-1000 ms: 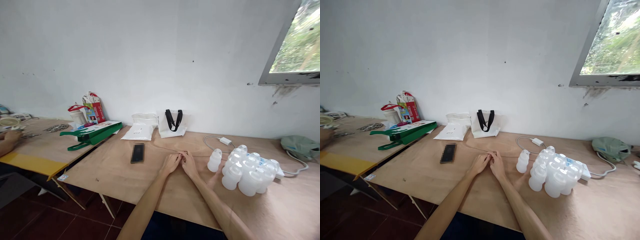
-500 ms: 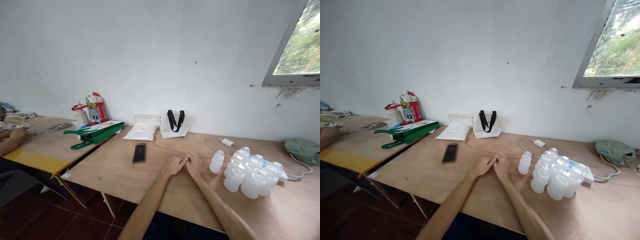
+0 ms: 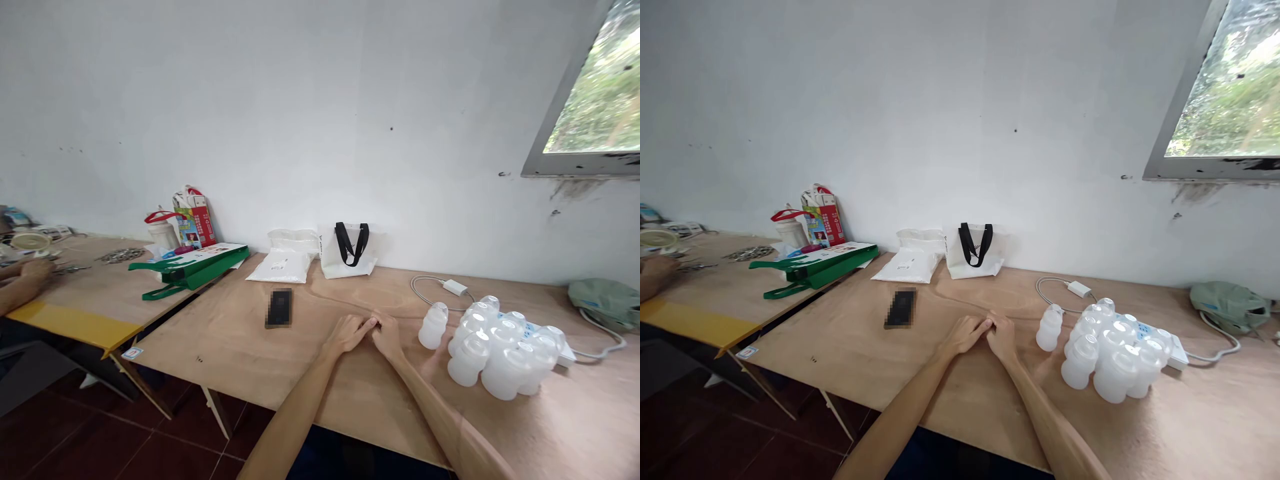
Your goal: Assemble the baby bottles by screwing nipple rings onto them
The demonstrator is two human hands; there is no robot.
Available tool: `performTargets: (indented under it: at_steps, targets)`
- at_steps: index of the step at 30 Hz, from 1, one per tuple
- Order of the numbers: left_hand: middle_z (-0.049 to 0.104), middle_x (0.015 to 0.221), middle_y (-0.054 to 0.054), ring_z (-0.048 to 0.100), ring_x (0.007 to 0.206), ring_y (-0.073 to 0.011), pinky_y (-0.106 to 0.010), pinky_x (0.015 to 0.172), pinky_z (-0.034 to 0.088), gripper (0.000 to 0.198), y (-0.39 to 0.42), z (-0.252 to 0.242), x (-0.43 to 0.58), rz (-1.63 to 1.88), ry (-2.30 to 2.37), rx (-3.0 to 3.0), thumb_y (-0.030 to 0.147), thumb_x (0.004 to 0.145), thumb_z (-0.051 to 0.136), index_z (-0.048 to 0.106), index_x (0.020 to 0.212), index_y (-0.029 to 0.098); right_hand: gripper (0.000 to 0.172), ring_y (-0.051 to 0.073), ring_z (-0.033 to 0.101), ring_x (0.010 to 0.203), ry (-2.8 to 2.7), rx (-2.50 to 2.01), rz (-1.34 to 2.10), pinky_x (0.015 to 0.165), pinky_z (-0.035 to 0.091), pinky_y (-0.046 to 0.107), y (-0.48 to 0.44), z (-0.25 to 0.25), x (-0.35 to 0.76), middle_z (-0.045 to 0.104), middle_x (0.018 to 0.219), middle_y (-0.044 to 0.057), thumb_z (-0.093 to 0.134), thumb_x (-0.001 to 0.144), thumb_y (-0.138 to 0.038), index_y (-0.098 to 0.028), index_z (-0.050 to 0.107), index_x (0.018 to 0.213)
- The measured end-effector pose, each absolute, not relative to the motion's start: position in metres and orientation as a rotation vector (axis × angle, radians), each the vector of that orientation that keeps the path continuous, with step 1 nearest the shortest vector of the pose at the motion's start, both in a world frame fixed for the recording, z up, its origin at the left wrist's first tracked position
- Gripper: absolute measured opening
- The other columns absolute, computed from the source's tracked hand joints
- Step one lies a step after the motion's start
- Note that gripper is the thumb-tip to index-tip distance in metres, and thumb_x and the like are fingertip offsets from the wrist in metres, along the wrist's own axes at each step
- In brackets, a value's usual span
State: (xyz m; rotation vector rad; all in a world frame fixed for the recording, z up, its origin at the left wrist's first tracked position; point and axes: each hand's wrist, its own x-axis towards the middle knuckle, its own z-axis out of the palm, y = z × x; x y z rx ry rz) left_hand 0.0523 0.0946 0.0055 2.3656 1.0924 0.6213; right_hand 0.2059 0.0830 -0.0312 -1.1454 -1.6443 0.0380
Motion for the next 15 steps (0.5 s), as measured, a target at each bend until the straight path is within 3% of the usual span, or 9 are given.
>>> performTargets:
  at_steps: [8, 12, 15]
  targets:
    - [0.075, 0.082, -0.008, 0.070, 0.081, -0.0220, -0.029, 0.079, 0.048, 0.077, 0.097, -0.001, 0.053, 0.650, 1.109, 2.325, 0.063, 0.107, 0.017, 0.075, 0.082, 0.020, 0.023, 0.016, 0.048, 0.057, -1.667, -1.164, 0.047, 0.059, 0.036, 0.027, 0.078, -0.028, 0.203, 0.051, 0.058, 0.001, 0.042, 0.081, -0.020, -0.024, 0.041, 0.059]
    - [0.077, 0.088, -0.010, 0.070, 0.086, -0.0233, -0.030, 0.081, 0.050, 0.079, 0.099, -0.002, 0.053, 0.676, 1.173, 2.266, 0.062, 0.107, 0.013, 0.076, 0.088, 0.018, 0.018, 0.017, 0.054, 0.064, -1.658, -1.183, 0.044, 0.061, 0.039, 0.027, 0.073, -0.021, 0.199, 0.058, 0.074, 0.002, 0.044, 0.088, -0.026, -0.024, 0.050, 0.071]
    - [0.075, 0.081, -0.009, 0.069, 0.082, -0.0218, -0.029, 0.081, 0.050, 0.085, 0.098, 0.000, 0.053, 0.675, 1.175, 2.232, 0.058, 0.108, 0.005, 0.077, 0.087, 0.017, 0.020, 0.015, 0.045, 0.056, -1.604, -1.213, 0.024, 0.056, 0.034, 0.026, 0.067, -0.013, 0.200, 0.051, 0.067, -0.002, 0.045, 0.091, -0.031, -0.025, 0.042, 0.072]
